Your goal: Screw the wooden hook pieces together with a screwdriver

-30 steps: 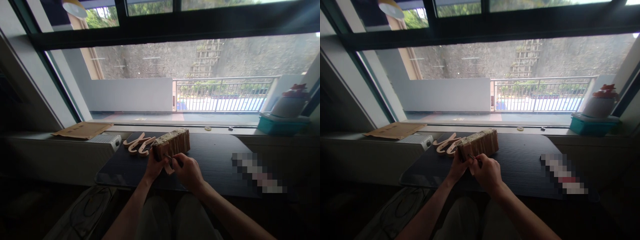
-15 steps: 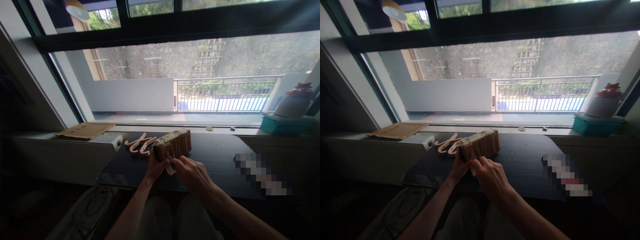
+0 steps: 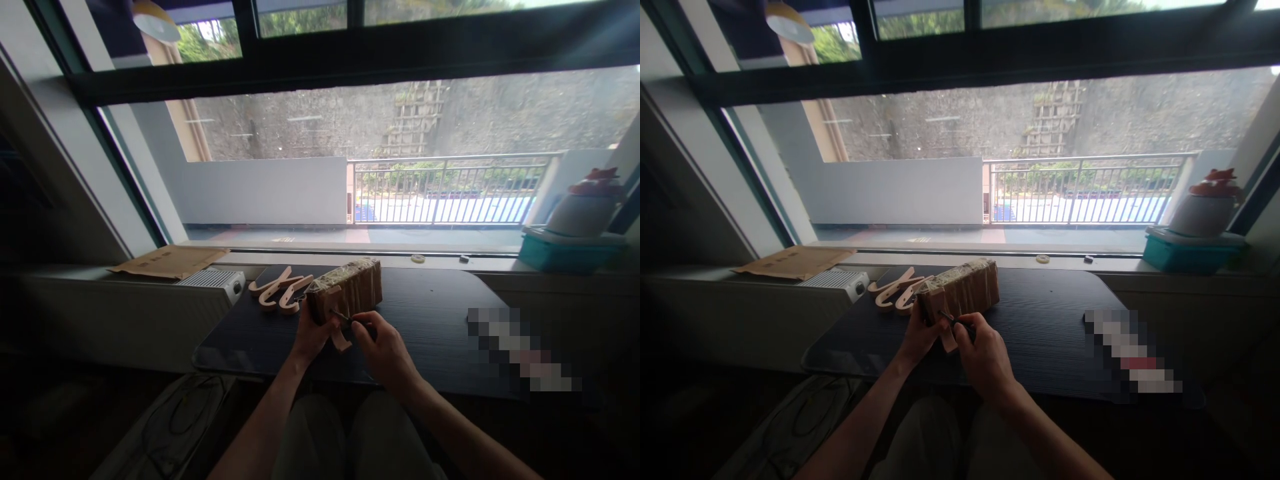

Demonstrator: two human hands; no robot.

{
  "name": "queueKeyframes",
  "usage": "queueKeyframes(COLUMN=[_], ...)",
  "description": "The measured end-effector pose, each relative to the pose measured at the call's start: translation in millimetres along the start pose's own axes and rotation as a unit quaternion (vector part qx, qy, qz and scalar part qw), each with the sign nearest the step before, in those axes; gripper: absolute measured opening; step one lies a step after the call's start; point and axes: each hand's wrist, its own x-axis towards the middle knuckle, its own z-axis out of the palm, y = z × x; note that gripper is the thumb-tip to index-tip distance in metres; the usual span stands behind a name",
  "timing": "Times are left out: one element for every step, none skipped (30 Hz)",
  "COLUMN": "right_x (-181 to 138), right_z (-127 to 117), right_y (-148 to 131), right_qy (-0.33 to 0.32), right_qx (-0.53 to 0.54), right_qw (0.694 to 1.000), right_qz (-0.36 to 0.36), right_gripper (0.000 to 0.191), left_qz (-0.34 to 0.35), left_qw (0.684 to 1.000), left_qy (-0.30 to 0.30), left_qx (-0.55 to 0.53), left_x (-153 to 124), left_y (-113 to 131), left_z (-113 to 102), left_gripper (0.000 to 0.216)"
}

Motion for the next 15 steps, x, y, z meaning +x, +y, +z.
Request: queueKeyframes(right_x=[1.3,2.1,2.2,1.6,0.3,-1.5,-3.5,-5.6,-7.3,-8.4,-9.0,-8.9,-8.3,-7.4,-6.4], right_z=[-2.3,-5.0,-7.7,-10.2,-12.3,-14.0,-15.2,-16.0,-16.4,-16.7,-16.8,-16.9,-16.9,-16.9,-16.6], right_y=[-1.1,-2.7,-4.7,-6.9,-9.0,-10.9,-12.3,-13.2,-13.4,-13.1,-12.2,-10.8,-9.0,-6.8,-4.3], right_qy=[-0.009,-0.017,-0.024,-0.029,-0.032,-0.035,-0.038,-0.041,-0.045,-0.049,-0.052,-0.053,-0.054,-0.054,-0.053], right_qx=[-0.003,-0.013,-0.028,-0.048,-0.074,-0.108,-0.15,-0.198,-0.246,-0.289,-0.323,-0.345,-0.356,-0.358,-0.351], right_qw=[1.0,1.0,0.999,0.998,0.995,0.989,0.978,0.963,0.945,0.925,0.909,0.896,0.89,0.889,0.893], right_qz=[-0.001,-0.007,-0.018,-0.037,-0.065,-0.099,-0.137,-0.176,-0.212,-0.24,-0.26,-0.273,-0.28,-0.28,-0.275], right_gripper=[0.028,0.028,0.03,0.031,0.032,0.031,0.029,0.028,0.029,0.031,0.033,0.036,0.038,0.038,0.037], left_qz=[0.003,0.004,0.003,0.0,-0.005,-0.01,-0.017,-0.022,-0.027,-0.029,-0.029,-0.028,-0.026,-0.026,-0.027], left_qw=[1.0,1.0,1.0,1.0,1.0,1.0,1.0,1.0,0.999,0.999,0.999,0.999,0.999,0.999,0.999], left_qy=[0.0,0.0,0.0,-0.001,-0.002,-0.004,-0.006,-0.008,-0.009,-0.012,-0.013,-0.014,-0.014,-0.015,-0.018], left_qx=[-0.004,-0.008,-0.01,-0.011,-0.008,-0.002,0.006,0.013,0.017,0.02,0.02,0.02,0.019,0.017,0.012], left_x=[0.4,0.8,1.1,1.2,1.1,0.8,0.5,0.1,-0.1,-0.3,-0.3,-0.2,0.0,0.3,0.5], left_y=[-0.7,-0.9,-0.6,0.2,1.2,2.2,3.2,3.9,4.2,4.2,3.9,3.5,3.1,2.8,2.7], left_z=[-0.1,-0.1,-0.1,0.0,0.2,0.5,1.0,1.4,1.9,2.3,2.5,2.6,2.5,2.1,1.7], left_gripper=[0.058,0.06,0.063,0.065,0.066,0.066,0.065,0.063,0.062,0.06,0.058,0.057,0.056,0.056,0.057])
